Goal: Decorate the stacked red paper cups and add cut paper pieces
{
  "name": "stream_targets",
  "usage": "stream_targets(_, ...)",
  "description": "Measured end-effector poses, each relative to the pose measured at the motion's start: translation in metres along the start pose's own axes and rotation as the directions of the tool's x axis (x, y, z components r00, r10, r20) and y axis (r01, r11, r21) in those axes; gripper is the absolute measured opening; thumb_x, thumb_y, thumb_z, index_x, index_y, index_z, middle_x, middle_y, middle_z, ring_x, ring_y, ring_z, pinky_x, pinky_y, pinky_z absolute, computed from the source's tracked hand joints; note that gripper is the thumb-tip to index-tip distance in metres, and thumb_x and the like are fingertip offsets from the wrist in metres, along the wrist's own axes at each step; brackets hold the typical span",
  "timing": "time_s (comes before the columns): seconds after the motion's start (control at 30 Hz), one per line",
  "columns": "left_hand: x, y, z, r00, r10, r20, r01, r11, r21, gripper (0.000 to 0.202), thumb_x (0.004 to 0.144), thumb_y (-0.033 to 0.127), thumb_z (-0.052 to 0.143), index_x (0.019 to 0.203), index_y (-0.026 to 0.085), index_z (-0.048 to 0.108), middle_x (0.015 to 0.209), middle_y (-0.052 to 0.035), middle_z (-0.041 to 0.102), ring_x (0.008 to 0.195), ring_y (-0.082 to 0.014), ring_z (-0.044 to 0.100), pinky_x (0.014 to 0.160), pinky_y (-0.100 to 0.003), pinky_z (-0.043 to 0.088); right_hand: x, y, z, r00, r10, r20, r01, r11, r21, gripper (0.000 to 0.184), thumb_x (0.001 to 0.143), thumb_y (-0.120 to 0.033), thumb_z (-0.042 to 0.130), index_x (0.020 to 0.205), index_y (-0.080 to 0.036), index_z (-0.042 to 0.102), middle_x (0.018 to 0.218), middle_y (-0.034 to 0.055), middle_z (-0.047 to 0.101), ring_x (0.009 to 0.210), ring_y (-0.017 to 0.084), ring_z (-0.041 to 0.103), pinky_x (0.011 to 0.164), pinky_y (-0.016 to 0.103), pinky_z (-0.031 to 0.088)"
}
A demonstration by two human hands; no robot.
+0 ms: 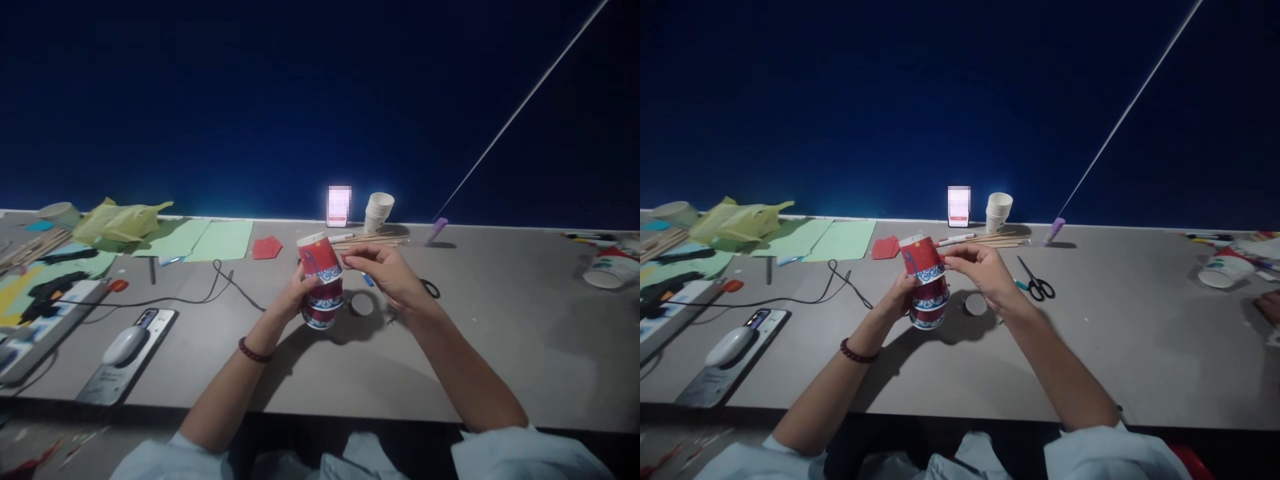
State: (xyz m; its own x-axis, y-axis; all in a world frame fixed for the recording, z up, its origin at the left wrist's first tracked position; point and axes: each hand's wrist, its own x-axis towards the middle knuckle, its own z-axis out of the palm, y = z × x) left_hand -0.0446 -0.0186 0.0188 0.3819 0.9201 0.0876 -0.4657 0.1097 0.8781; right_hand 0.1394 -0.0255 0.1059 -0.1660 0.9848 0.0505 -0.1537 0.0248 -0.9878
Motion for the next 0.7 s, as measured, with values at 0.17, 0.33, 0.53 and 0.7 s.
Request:
stream_targets(0.17, -0.0014, 0.0023, 0.0040, 0.999, -0.019, -0.039, 0.020, 1.000, 0.023, 0.075, 0.062, 0.054, 0.081, 0.120, 0.016, 0.054, 0.091, -0.0104, 0.073, 0.082, -0.0259, 0.071, 0.083, -0.041, 0.053, 0.0025, 0.0072, -0.0021, 0.999, -0.037, -0.038, 0.036, 0.999, -0.019, 0.009, 0.066, -0.022, 0.078, 0.074, -0.023, 0.075, 0.081, 0.0012, 0.075, 0.082, 0.017, 0.067, 0.088, 0.038, 0.052)
stream_targets(0.33, -0.0024, 0.0030, 0.0070, 0.998, -0.003, -0.057, 0.006, 0.999, 0.049, 0.072, 0.062, 0.053, 0.081, 0.118, 0.017, 0.054, 0.093, -0.0099, 0.073, 0.081, -0.0256, 0.071, 0.080, -0.041, 0.054, 0.0013, 0.0073, -0.0010, 0.996, -0.074, -0.041, 0.071, 0.994, -0.084, 0.008, 0.068, -0.023, 0.077, 0.076, -0.022, 0.075, 0.084, 0.0027, 0.076, 0.086, 0.019, 0.068, 0.089, 0.040, 0.052)
stream_targets(0.53, -0.0025, 0.0024, 0.0085, 0.998, 0.007, -0.057, -0.003, 0.998, 0.066, 0.069, 0.064, 0.052, 0.081, 0.119, 0.017, 0.055, 0.099, -0.0108, 0.073, 0.085, -0.0269, 0.071, 0.082, -0.042, 0.054, -0.0038, 0.0039, 0.0054, 0.991, -0.105, -0.081, 0.089, 0.978, -0.187, 0.007, 0.071, -0.024, 0.076, 0.077, -0.021, 0.073, 0.087, 0.0036, 0.075, 0.088, 0.020, 0.069, 0.089, 0.040, 0.053)
stream_targets(0.7, -0.0022, 0.0023, 0.0085, 0.997, 0.012, -0.080, -0.005, 0.997, 0.080, 0.070, 0.063, 0.052, 0.081, 0.118, 0.017, 0.056, 0.101, -0.0107, 0.072, 0.087, -0.0265, 0.070, 0.083, -0.042, 0.054, -0.0042, 0.0030, 0.0069, 0.990, -0.109, -0.094, 0.086, 0.971, -0.224, 0.008, 0.071, -0.025, 0.075, 0.076, -0.020, 0.071, 0.085, 0.0036, 0.074, 0.086, 0.020, 0.068, 0.087, 0.039, 0.053)
